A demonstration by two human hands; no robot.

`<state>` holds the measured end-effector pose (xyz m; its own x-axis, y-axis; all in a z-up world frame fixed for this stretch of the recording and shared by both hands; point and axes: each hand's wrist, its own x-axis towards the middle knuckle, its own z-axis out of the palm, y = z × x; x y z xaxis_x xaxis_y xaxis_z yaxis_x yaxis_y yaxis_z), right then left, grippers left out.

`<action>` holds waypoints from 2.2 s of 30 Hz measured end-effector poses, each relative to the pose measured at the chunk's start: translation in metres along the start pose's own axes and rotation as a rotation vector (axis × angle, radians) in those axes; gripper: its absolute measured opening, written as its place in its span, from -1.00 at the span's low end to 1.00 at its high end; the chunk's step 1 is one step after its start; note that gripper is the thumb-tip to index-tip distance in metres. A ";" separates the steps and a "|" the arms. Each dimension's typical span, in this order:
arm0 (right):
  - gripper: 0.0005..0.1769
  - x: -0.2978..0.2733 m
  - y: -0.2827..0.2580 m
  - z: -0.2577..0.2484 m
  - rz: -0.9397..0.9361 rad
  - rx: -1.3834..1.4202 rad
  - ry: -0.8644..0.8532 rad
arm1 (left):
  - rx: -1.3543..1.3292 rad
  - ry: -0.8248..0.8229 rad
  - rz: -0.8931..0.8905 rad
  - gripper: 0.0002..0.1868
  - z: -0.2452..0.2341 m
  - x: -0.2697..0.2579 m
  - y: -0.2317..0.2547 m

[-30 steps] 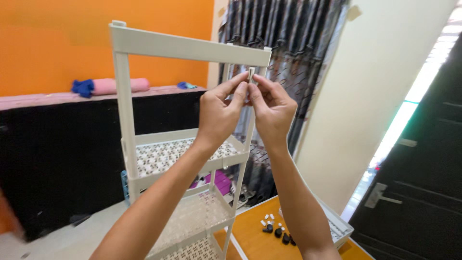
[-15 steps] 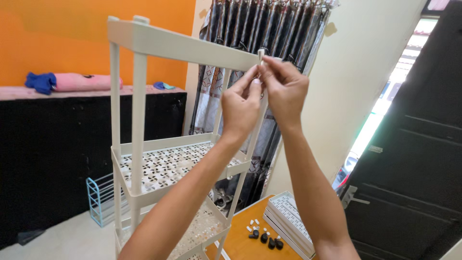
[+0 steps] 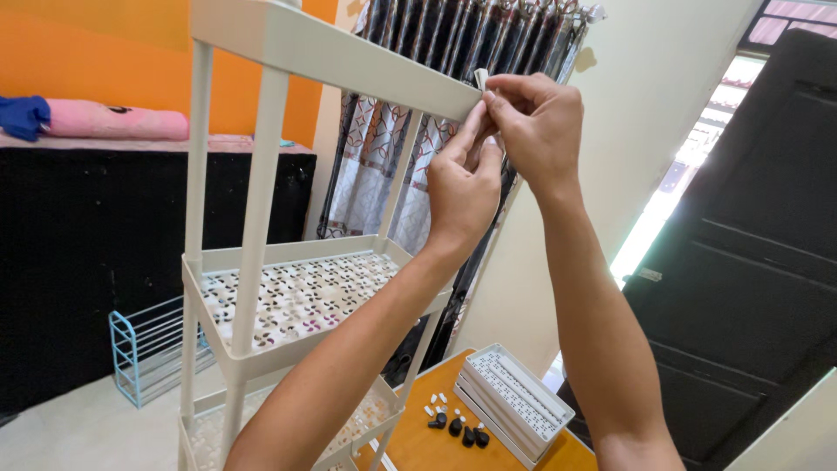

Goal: The person assembles a white plastic rolling cart by inserting small white plastic connectors into the frame and attaching perforated trays. The person then lays out white plastic rods and begins inserting them into the tray frame to form a base structure.

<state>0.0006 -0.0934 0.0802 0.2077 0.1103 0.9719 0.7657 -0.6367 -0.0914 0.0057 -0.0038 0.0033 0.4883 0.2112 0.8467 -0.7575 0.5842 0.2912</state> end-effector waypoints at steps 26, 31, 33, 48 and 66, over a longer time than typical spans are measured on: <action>-0.84 -0.033 -0.015 0.026 0.182 0.194 0.162 | -0.131 0.026 -0.116 -0.55 -0.020 -0.013 -0.004; -0.81 -0.039 -0.013 0.030 0.220 0.276 0.212 | -0.026 -0.009 -0.080 -0.56 -0.027 -0.015 -0.001; -0.79 -0.041 -0.011 0.032 0.181 0.283 0.219 | 0.028 -0.023 -0.051 -0.56 -0.029 -0.016 -0.001; -0.57 -0.130 -0.045 0.034 0.056 0.285 0.153 | 0.256 -0.117 -0.044 -0.55 -0.059 -0.081 0.039; -0.66 -0.331 -0.082 0.023 0.070 0.485 -0.278 | 0.981 -0.023 -0.265 -0.66 -0.122 -0.298 0.116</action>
<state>-0.1168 -0.0597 -0.2386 0.3706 0.3191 0.8723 0.9228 -0.2328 -0.3069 -0.1754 0.0966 -0.2696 0.6912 0.1475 0.7075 -0.6526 -0.2931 0.6987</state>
